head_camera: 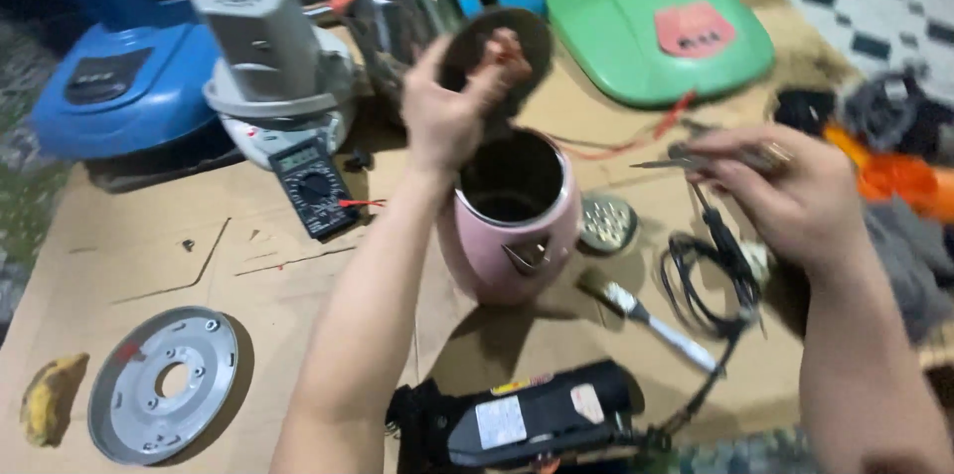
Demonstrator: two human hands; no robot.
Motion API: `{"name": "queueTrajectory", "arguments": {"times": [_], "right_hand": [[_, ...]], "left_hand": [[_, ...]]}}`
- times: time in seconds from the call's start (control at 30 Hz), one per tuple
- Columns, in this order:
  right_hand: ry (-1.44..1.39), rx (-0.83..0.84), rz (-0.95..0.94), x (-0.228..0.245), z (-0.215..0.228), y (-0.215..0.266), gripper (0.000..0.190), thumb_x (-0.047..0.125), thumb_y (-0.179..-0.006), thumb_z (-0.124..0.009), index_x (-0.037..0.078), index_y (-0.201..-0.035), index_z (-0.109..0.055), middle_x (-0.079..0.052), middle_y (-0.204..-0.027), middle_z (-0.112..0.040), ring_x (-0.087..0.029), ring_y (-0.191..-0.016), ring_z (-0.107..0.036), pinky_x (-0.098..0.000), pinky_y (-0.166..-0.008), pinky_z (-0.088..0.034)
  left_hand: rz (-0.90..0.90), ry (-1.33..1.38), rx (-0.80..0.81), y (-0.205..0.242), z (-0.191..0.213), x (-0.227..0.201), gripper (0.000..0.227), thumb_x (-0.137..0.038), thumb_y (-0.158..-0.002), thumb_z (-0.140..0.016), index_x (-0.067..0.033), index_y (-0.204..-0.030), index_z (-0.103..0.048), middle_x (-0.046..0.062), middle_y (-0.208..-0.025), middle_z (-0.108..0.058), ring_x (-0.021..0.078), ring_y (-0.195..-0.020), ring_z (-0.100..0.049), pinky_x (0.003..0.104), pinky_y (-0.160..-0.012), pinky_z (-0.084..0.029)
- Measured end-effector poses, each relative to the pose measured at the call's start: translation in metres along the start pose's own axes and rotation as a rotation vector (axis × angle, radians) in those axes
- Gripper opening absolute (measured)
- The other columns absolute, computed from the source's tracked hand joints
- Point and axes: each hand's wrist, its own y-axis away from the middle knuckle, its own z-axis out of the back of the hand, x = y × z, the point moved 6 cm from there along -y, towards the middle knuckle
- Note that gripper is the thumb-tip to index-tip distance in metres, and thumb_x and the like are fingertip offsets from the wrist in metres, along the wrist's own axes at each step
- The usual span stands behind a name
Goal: The person works on the internal components of a pink electric kettle, using a multimeter to test the heating element and a screwdriver to adjust connections on the base. The person also handles a banana and a metal base plate on the workbench.
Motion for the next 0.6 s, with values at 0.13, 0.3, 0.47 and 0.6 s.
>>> {"name": "queueTrajectory", "arguments": {"times": [0.13, 0.3, 0.47, 0.6], "right_hand": [[-0.281, -0.234, 0.387, -0.005, -0.004, 0.014, 0.022, 0.005, -0.105, -0.055, -0.015, -0.114, -0.054, -0.035, -0.116, -0.064, -0.044, -0.105, -0.073, -0.0441, -0.088, -0.069], [-0.441, -0.268, 0.354, -0.008, -0.040, -0.002, 0.016, 0.004, -0.095, -0.073, 0.006, -0.107, -0.062, -0.014, -0.111, -0.071, -0.027, -0.107, -0.075, -0.0372, -0.101, -0.068], [-0.168, -0.180, 0.521, 0.051, -0.082, -0.017, 0.015, -0.002, -0.081, -0.082, -0.001, -0.092, -0.072, -0.021, -0.102, -0.076, -0.033, -0.094, -0.077, -0.0384, -0.085, -0.063], [-0.084, -0.240, 0.602, 0.066, -0.103, -0.020, 0.013, 0.000, -0.080, -0.085, 0.002, -0.089, -0.077, -0.017, -0.098, -0.079, -0.034, -0.088, -0.078, -0.0388, -0.074, -0.062]], "left_hand": [[0.056, 0.031, 0.024, -0.002, 0.000, -0.012, 0.036, -0.029, -0.079, -0.087, -0.0091, -0.108, -0.076, 0.001, -0.099, -0.079, 0.0075, -0.091, -0.070, 0.024, -0.083, -0.058], [0.065, 0.073, -0.003, -0.001, 0.009, -0.006, 0.033, -0.028, -0.081, -0.085, -0.0098, -0.108, -0.077, 0.003, -0.106, -0.080, 0.0074, -0.096, -0.073, 0.024, -0.087, -0.061], [0.096, 0.187, -0.051, 0.000, 0.005, -0.016, 0.032, -0.027, -0.076, -0.088, -0.0083, -0.099, -0.075, 0.005, -0.088, -0.076, 0.0091, -0.087, -0.070, 0.027, -0.077, -0.062], [0.136, 0.415, -0.103, 0.000, 0.007, -0.011, 0.029, -0.013, -0.074, -0.094, -0.0040, -0.094, -0.076, 0.009, -0.080, -0.074, 0.0090, -0.087, -0.068, 0.030, -0.081, -0.062]]}}
